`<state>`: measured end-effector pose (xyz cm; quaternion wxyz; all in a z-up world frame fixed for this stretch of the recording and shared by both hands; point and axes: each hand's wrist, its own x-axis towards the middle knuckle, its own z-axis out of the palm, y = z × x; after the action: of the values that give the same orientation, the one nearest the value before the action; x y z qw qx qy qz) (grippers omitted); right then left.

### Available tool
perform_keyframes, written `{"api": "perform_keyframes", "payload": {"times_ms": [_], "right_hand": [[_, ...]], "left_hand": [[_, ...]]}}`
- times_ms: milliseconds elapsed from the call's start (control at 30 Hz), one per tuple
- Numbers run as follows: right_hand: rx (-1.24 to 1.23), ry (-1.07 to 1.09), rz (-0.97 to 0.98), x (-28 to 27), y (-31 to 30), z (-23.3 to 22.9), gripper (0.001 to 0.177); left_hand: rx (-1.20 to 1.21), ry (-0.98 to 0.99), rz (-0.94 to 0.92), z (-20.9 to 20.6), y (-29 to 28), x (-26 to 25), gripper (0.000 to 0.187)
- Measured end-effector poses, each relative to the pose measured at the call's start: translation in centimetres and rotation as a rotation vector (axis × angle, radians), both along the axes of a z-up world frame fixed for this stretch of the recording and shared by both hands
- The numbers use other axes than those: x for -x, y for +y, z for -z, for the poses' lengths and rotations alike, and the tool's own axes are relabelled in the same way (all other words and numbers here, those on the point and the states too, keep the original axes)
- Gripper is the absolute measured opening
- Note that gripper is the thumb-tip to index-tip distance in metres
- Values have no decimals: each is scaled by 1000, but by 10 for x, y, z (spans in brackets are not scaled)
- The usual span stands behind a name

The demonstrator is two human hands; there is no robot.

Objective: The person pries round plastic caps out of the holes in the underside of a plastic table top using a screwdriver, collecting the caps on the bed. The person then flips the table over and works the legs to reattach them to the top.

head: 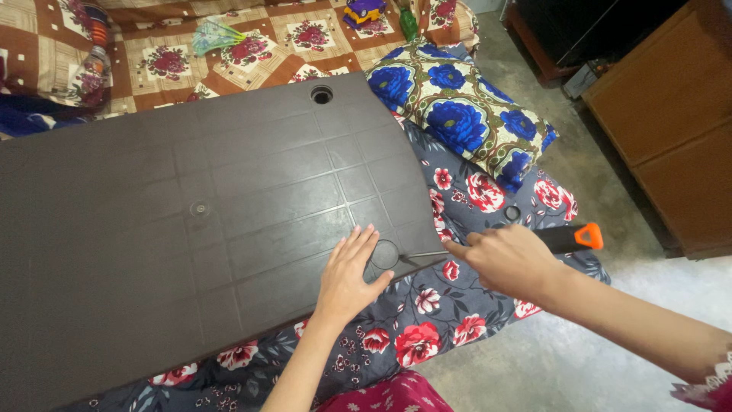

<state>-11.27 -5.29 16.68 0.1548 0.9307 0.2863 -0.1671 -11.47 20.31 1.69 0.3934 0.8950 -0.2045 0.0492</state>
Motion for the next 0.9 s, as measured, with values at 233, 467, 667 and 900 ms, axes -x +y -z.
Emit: {"api": "perform_keyframes", "payload": {"times_ms": [233,467,667,900], "right_hand": [[77,-190,-139,16,36,7,34],[8,-134,-73,17,35,10,36],[-84,42,147,3,5,7,67],[-273,248,573,12,-23,49,53]], "left_hand": [[22,-26,-18,4,-3,1,73],[22,-47,-33,5,-4,0,71],[13,-68,-51,3,-4,1,68],[10,-87,-66,2,-4,0,66]]}}
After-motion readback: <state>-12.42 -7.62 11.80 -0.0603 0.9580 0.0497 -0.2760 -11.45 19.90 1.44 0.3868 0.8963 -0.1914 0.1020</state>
